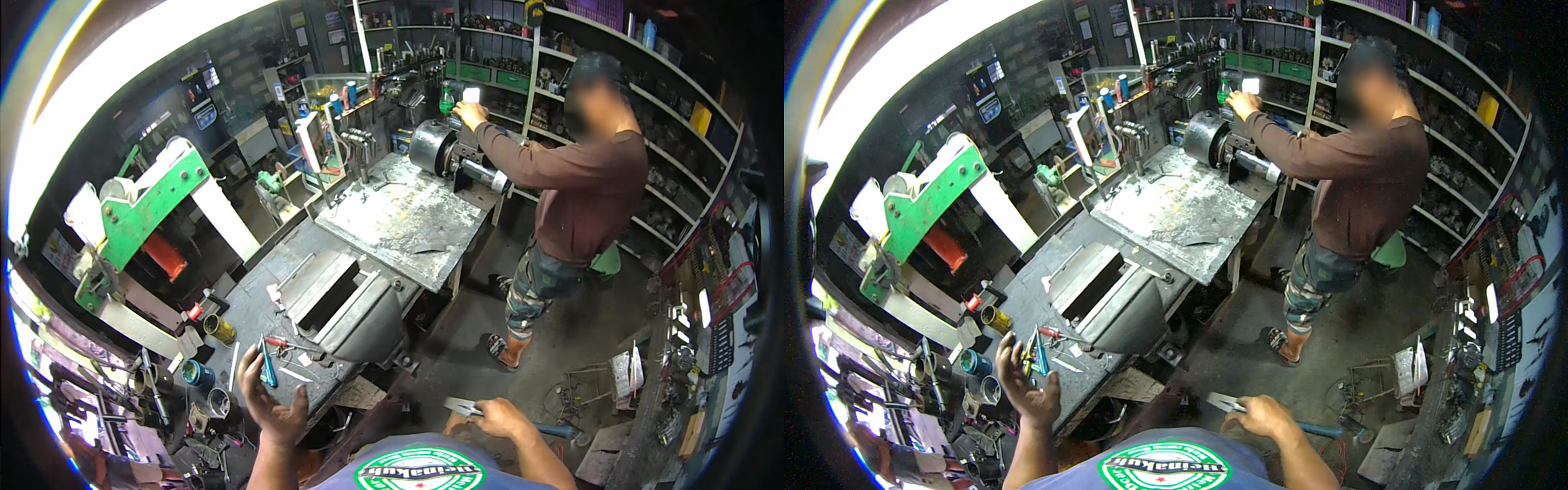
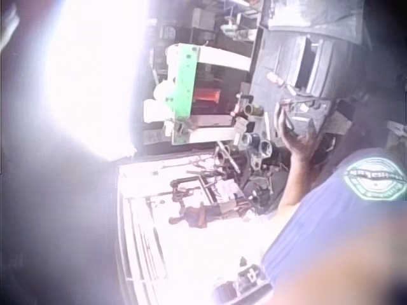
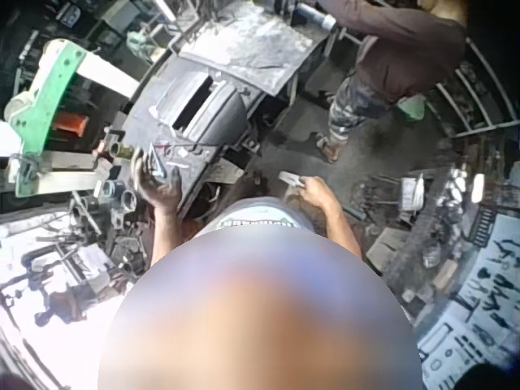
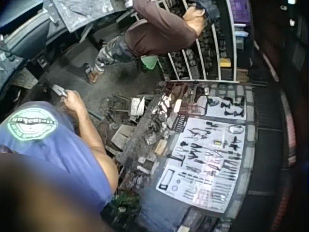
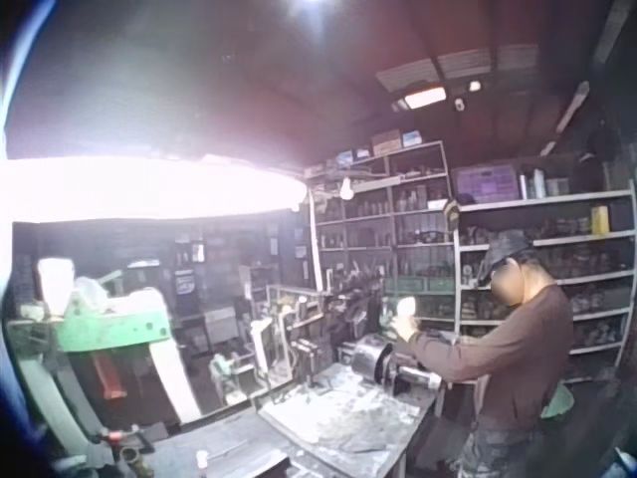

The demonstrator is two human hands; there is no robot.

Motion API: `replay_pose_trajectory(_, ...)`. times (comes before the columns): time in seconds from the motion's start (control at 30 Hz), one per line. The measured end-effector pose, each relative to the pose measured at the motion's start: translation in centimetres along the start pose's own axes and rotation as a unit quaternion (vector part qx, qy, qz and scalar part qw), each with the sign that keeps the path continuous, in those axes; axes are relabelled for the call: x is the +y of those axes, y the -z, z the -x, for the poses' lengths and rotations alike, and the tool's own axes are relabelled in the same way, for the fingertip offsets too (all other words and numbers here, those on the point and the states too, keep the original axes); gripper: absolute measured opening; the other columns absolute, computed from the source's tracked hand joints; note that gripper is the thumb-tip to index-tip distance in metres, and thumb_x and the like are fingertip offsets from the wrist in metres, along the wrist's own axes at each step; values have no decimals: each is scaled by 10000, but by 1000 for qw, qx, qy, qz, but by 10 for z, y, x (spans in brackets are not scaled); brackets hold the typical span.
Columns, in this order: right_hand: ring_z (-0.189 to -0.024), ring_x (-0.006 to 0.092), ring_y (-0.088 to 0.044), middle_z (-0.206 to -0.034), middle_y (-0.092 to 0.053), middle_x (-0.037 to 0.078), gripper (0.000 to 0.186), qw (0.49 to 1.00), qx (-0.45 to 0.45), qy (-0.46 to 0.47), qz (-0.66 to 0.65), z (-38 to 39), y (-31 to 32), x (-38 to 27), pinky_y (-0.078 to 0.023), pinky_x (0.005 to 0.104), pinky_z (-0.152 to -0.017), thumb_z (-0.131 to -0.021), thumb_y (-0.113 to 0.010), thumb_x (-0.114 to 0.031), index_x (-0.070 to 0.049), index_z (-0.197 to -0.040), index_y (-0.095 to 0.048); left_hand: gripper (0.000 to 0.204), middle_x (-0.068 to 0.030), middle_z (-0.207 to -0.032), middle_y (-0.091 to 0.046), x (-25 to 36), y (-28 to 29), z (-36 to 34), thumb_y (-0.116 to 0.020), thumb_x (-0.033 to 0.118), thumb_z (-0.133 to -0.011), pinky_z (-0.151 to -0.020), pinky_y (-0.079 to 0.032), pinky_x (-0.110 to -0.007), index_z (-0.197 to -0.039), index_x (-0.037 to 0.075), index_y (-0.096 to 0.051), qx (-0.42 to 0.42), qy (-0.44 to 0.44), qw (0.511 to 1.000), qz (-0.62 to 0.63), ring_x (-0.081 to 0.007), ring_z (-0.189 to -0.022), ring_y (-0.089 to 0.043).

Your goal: The person works on mechanical parts at a workbench, using a hammer to tap a cylindrical component and a file to smooth a cylindrical shaft. They handle various tools and parts, including a screwdriver and a metal ring, while another person works nearby.

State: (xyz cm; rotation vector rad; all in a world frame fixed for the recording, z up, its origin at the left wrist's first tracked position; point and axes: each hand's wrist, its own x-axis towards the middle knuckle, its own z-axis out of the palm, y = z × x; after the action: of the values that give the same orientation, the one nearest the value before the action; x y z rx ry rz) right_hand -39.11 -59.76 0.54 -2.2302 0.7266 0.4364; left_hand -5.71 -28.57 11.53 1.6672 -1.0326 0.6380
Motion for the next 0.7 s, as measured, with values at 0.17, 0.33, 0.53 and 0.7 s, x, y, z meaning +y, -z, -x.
replay_pose_trajectory(0.17, -1178, 488, -751, -1192, -790, 309, 444, 988, -1, -151, 24, 30, 55, 97, -592, 570, -1031, -1013, -770, -421, -42, -1242, -811, 864, -311, -1595, -567, 13, -87, -95, -918, 92, -786, -1230, -469, -582, -1547, 36, -513, -91, -134, 984, -75, -494, -1462, -589)
replay_pose_trajectory(0.33, -1226, 478, -747, -1250, -782, 317, 537, 968, 20, -251, 19, 33, 88, 153, -596, 559, -1057, -986, -810, -479, -2, -1231, -809, 777, -284, -1565, -606, 9, -154, -194, -919, 92, -820, -1235, -472, -577, -1518, 37, -582, -145, -186, 964, -121, -497, -1456, -595)
replay_pose_trajectory(0.53, -1265, 482, -732, -1303, -768, 324, 646, 965, 17, -257, -41, -11, 34, 310, -582, 523, -1085, -983, -817, -522, 34, -1311, -781, 839, -204, -1605, -599, -72, -253, -326, -910, 92, -839, -1295, -434, -525, -1602, 76, -561, -154, -173, 954, -193, -434, -1539, -529)
replay_pose_trajectory(0.7, -1254, 449, -740, -1277, -750, 331, 631, 934, -68, -344, -64, -91, 217, 166, -578, 512, -1058, -966, -810, -502, 43, -1281, -776, 671, -215, -1556, -644, -171, -339, -440, -838, 149, -965, -1226, -497, -469, -1579, 87, -574, -114, -59, 957, -260, -414, -1448, -613)
